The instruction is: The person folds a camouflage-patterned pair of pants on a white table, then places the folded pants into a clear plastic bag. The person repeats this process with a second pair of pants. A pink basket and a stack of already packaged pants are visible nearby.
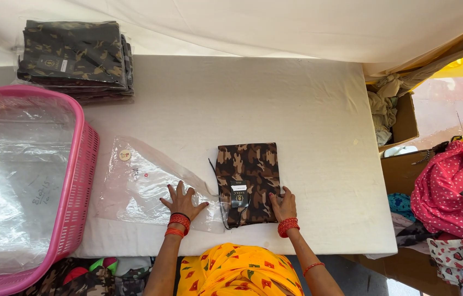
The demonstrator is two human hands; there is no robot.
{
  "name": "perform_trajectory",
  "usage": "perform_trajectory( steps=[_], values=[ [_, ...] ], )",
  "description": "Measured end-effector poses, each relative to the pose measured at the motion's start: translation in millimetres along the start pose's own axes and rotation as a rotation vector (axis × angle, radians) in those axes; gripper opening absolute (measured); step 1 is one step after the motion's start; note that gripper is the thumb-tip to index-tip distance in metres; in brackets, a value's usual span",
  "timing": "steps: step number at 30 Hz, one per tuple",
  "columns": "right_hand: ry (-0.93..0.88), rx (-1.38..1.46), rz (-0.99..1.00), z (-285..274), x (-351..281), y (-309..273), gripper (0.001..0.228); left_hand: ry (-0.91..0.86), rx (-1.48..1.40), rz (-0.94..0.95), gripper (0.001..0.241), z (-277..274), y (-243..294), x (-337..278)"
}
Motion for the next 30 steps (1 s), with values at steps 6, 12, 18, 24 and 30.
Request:
perform_trajectory(
  steps=[6, 12, 18, 24, 30],
  values=[
    [-0.177, -0.019, 0.219, -13, 6, -22, 0.091, 0.030, -0.092, -0.055, 0.107, 72, -11, 51],
    [-0.198, 0.213, 0.198, 6, 17, 5, 0.082, -0.058, -0.052, -0.045, 0.094, 63, 10, 38],
    [-0.214, 0.446, 0.182, 12, 17, 9, 0.077, 0.116, -0.198, 0.035, 0.084, 114, 18, 45],
    [-0.259, 0.516, 0.082, 16, 10, 2, 0.090, 0.122, -0.182, 0.147, 0.104, 97, 52, -1],
    [-0.313, 0.482, 0.036, 16, 12, 5, 0.088, 0.133, -0.311, 0.102, 0.087, 94, 49, 4]
  ],
)
Point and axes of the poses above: each hand's wrist, its own x-axis towards the middle knuckle, its own z-axis out of the palm, y = z × x, the point moved 1 cm from there along x, towards the middle knuckle, and after that the axes turned 3 degrees about y, right-handed, at the moved point
